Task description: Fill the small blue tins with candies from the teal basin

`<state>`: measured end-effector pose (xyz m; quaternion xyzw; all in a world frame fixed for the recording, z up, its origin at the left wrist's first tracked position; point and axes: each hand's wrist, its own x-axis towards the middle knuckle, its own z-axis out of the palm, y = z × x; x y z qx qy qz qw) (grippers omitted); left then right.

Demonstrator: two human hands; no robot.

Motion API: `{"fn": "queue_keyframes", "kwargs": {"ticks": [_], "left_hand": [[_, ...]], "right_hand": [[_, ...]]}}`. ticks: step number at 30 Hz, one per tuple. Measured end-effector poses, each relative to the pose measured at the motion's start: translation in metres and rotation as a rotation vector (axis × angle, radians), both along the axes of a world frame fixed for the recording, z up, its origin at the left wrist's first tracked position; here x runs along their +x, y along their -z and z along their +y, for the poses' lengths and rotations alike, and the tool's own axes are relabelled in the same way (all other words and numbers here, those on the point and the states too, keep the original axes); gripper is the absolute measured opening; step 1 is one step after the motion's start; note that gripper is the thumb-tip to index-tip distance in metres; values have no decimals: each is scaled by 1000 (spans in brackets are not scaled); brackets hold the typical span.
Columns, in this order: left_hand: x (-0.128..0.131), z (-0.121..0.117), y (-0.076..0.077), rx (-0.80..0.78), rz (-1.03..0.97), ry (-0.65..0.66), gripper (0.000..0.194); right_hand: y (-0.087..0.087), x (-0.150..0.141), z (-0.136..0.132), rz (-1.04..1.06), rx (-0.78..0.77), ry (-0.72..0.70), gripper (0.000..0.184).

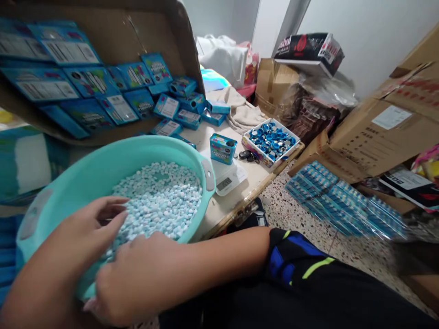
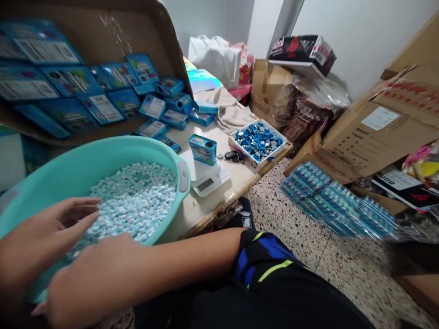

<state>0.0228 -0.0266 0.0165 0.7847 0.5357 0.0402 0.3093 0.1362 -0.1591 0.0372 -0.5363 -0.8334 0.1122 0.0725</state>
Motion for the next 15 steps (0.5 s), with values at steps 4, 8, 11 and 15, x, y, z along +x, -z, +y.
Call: {"fn": "queue_keyframes", "kwargs": {"ticks": [4, 8, 11, 15], "left_hand": [[5, 0, -1, -36, 74, 36, 59], [7, 0, 0, -61, 106, 56, 65], [3, 4, 6, -76, 96, 79, 69], [-1, 5, 11, -27, 57, 95, 73]], "right_hand": [[13, -16, -11, 6, 133, 55, 49], [22, -11, -12, 29, 214, 69, 59], [28, -7, -12, 32, 333, 66, 62], [32, -5, -12, 53, 361, 32, 62]]}}
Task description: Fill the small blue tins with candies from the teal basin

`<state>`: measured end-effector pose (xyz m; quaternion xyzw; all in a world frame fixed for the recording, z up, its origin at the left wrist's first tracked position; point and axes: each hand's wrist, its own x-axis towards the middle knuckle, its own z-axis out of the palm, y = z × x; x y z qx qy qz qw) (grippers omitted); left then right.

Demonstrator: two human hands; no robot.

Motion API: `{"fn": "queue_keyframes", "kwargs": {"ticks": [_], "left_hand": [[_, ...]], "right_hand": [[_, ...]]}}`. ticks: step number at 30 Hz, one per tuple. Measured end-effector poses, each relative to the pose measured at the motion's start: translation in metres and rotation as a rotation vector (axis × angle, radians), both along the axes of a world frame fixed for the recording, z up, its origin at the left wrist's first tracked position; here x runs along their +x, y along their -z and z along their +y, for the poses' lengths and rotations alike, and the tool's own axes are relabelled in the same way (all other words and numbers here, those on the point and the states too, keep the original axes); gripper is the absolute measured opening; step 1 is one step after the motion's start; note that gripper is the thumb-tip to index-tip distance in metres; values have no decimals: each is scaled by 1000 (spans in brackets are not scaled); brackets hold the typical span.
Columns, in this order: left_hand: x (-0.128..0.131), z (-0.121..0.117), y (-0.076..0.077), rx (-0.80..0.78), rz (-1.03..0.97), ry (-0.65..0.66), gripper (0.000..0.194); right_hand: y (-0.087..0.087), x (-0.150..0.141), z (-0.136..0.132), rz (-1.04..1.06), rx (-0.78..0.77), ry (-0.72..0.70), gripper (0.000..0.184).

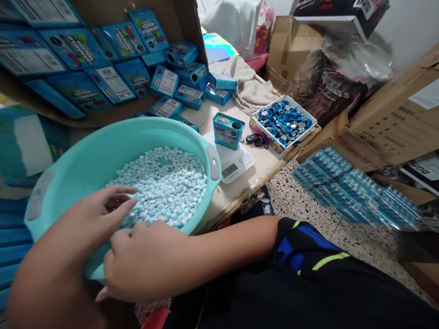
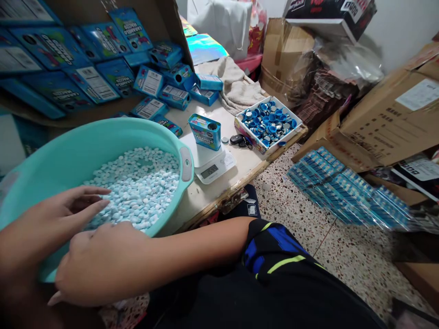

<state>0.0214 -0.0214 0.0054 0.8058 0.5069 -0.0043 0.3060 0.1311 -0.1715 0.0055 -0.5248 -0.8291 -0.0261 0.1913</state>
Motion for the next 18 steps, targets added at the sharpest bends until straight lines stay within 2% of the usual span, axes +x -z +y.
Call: {"fn": "queue_keyframes", "kwargs": {"ticks": [6, 12, 18], "left_hand": [[4, -1, -2, -2, 11, -18, 73], [4, -3, 1, -2, -7, -44, 63], [5, -3, 0, -65, 9, -65, 65]], "right_hand": [[-5, 4, 3, 23, -115, -64, 55], [-14, 4, 2, 31, -258, -102, 49], [-5, -1, 3, 46, -221, -75, 54]]}}
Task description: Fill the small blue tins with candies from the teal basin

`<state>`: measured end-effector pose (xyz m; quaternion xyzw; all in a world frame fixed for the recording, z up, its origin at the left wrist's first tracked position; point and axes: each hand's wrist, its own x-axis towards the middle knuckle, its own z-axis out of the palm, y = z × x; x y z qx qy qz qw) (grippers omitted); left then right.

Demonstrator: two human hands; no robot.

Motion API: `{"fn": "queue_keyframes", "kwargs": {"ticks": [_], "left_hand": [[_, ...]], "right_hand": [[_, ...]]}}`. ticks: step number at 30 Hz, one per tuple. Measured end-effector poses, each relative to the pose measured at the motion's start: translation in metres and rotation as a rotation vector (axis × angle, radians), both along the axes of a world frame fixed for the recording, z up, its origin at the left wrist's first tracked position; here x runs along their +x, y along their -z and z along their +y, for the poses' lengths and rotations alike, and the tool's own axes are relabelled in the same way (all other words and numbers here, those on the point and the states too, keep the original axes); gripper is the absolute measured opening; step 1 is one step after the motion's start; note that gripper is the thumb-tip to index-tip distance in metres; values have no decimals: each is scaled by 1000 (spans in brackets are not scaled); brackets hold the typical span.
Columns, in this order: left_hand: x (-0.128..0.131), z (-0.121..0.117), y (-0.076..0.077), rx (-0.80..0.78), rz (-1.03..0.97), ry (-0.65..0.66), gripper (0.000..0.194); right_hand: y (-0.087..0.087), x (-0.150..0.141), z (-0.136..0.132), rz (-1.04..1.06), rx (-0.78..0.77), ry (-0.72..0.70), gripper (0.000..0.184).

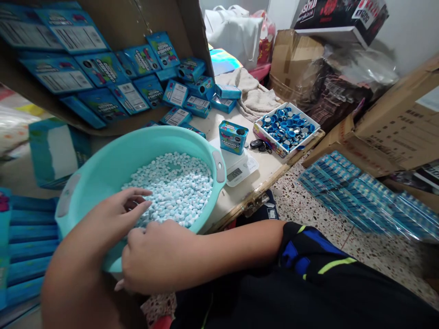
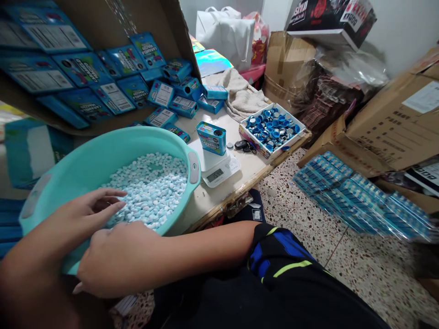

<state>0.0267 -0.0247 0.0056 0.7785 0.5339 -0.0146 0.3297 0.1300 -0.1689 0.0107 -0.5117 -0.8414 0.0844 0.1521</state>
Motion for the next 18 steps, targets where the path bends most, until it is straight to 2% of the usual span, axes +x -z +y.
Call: {"fn": "queue_keyframes", "kwargs": {"ticks": [4, 8, 18], "left_hand": [[-1, 1, 0, 0, 16, 18, 62], [-4, 2, 3, -4, 4, 28, 59], [-8, 3, 5, -14, 12, 53, 59]], "right_hand": [[7, -3, 1, -10, 27, -8, 56], [8, -5, 1, -1, 19, 8, 41], [-1, -3, 0, -16, 35, 16, 26]]}}
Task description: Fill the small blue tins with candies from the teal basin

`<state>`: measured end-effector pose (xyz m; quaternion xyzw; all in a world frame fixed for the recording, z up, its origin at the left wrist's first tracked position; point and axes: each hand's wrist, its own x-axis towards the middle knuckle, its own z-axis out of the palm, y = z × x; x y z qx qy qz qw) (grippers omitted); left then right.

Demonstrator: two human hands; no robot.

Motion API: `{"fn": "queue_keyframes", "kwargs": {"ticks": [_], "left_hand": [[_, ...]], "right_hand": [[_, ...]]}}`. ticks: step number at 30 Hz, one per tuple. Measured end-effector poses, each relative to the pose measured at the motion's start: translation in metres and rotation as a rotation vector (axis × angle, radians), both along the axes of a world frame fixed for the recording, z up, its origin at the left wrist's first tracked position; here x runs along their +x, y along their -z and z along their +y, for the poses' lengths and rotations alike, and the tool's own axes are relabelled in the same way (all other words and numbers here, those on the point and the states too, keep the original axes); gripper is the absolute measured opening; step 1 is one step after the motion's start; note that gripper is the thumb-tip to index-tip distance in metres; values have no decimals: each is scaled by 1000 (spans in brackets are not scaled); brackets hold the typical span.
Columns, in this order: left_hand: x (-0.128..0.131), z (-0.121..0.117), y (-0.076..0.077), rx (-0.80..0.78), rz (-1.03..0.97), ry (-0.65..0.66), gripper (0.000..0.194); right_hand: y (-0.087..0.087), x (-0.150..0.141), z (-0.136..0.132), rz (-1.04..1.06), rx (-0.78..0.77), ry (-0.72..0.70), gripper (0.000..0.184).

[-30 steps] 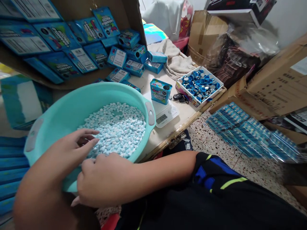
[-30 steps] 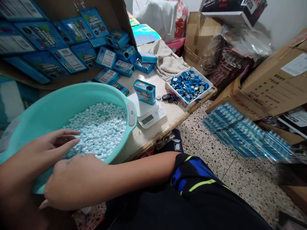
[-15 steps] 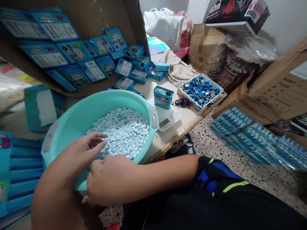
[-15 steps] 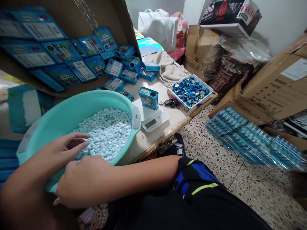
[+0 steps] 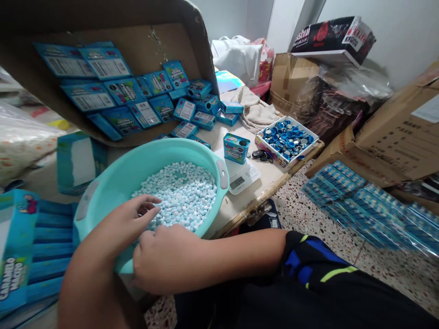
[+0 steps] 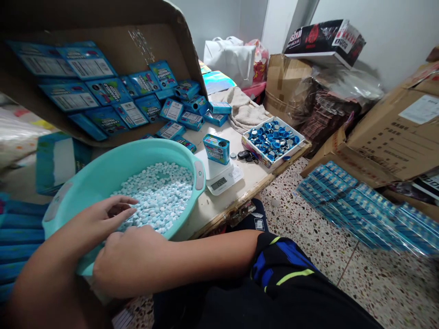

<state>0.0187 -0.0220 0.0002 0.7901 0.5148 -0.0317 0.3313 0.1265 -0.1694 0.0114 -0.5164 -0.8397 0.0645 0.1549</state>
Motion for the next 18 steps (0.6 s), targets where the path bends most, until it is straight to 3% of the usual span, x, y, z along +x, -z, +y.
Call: {"fn": "queue_keyframes", "kwargs": {"ticks": [11, 18], "left_hand": [[0, -2, 0, -22, 24, 68, 73], [0, -5, -5, -11, 32, 143, 61]], "right_hand": [[8, -2, -1, -16, 80, -7, 26], [6, -1, 0, -10, 43, -47, 28]]}}
